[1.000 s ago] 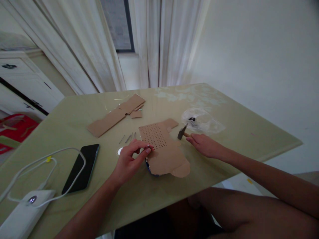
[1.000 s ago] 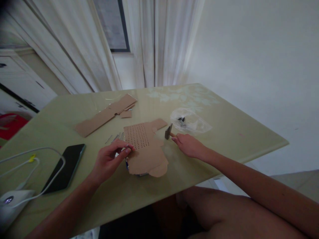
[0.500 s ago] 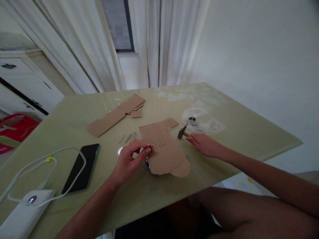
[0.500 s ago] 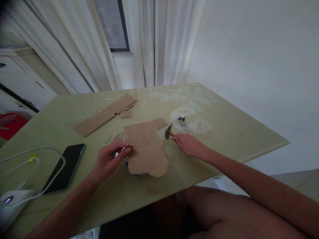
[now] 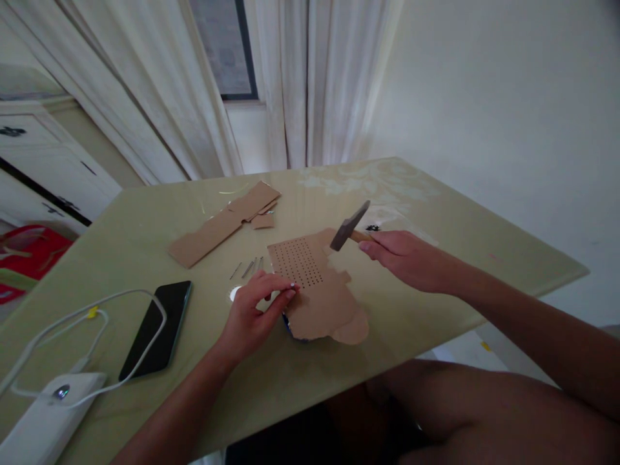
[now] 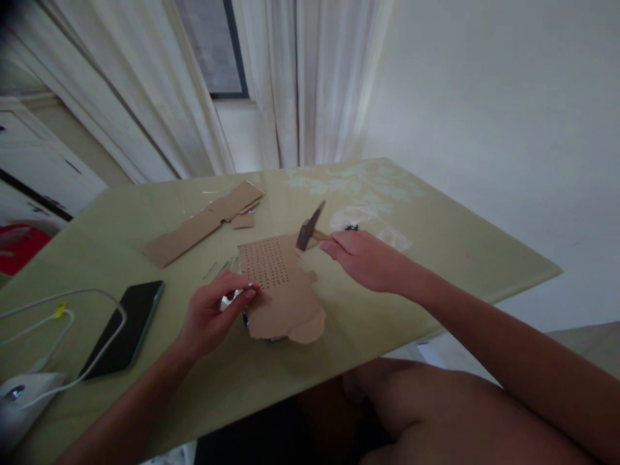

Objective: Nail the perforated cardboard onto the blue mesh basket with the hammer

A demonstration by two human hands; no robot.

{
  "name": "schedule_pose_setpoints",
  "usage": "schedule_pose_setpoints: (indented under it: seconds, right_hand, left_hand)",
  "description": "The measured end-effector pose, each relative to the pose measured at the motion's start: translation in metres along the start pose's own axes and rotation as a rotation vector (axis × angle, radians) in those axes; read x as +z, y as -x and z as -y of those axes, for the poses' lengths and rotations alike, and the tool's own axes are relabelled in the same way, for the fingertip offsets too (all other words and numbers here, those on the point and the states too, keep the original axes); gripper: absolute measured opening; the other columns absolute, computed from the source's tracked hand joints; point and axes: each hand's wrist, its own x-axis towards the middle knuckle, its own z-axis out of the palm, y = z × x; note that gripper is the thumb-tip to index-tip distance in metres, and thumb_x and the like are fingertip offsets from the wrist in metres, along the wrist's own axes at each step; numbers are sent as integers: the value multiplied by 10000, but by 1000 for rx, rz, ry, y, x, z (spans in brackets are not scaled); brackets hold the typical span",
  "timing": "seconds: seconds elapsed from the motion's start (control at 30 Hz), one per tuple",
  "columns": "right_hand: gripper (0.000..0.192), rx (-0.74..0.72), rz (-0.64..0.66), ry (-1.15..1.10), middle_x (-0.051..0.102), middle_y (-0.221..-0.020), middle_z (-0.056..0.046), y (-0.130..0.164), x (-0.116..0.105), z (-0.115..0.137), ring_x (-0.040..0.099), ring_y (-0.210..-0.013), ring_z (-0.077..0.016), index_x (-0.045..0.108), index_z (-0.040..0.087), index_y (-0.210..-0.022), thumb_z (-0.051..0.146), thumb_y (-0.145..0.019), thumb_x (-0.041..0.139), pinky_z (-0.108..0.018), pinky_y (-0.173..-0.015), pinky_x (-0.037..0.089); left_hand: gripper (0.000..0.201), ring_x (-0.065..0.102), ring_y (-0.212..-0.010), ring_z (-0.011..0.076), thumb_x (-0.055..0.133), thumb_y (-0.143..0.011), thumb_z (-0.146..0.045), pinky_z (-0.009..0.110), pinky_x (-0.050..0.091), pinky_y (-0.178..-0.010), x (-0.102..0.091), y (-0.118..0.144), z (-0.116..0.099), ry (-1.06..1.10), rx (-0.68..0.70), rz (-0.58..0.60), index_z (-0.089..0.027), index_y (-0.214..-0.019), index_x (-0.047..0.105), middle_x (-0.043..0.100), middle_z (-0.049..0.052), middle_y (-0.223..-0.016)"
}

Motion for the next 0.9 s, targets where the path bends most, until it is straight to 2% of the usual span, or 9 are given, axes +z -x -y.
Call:
schedule_pose_setpoints:
  seconds: [0.07,0.17,0.3,0.5,0.63,0.8,0.9]
  right_hand:
    - [451,-101,27,23,650,-776,-46,9,-9,28,603,-733,-200,623,211,-835,469,-1150,429,-330,-698,353]
    - [471,-180,33,74,583,-698,-18,21,-15,65,531,-666,-179,637,205,-828,500,-1153,465,-323,-646,273]
    - [428,-257,-31,63,545,-664,7,25,-14,91,457,-626,-163,702,195,-922,466,-1163,474,-326,-641,238]
    - [415,-271,65,117,560,-642,-12,21,-5,91,387,-583,-152,680,184,-853,419,-1150,508,-350,-604,187]
    - [444,-262,32,70,554,-646,1,21,-7,93,404,-587,-146,685,182,-891,461,-1164,473,-347,-618,196]
    - [423,-248,74,101,584,-667,-16,21,-4,92,418,-607,-152,682,175,-864,423,-1153,497,-351,-619,203]
    - [436,-260,61,88,571,-653,-13,20,-3,91,421,-604,-154,682,177,-862,434,-1155,486,-351,-613,193]
  left_hand:
    - [92,659,-703,154,732,-1023,-214,307,496,-687,0,0,0,4,-8,4,-254,-1008,813,840,-2,-896]
    - [95,673,-720,159,729,-1020,-206,298,498,-675,-1,-1,-1,3,-4,17,-251,-1013,812,840,2,-898]
    - [95,660,-698,158,730,-1017,-220,303,500,-681,-1,-1,-3,-24,3,3,-252,-1005,819,837,5,-880]
    - [160,597,-654,162,716,-1035,-321,315,497,-683,-1,1,0,-37,-24,-11,-244,-942,822,831,16,-871]
    - [127,604,-656,164,728,-1026,-284,314,482,-687,0,1,1,-29,-13,-16,-260,-952,829,823,5,-853]
    - [133,630,-698,174,711,-1026,-253,312,462,-669,-2,1,1,-33,-23,24,-259,-973,833,835,14,-901]
    - [126,671,-729,182,714,-1026,-237,328,494,-724,-3,1,0,-31,-10,27,-257,-981,830,841,13,-912]
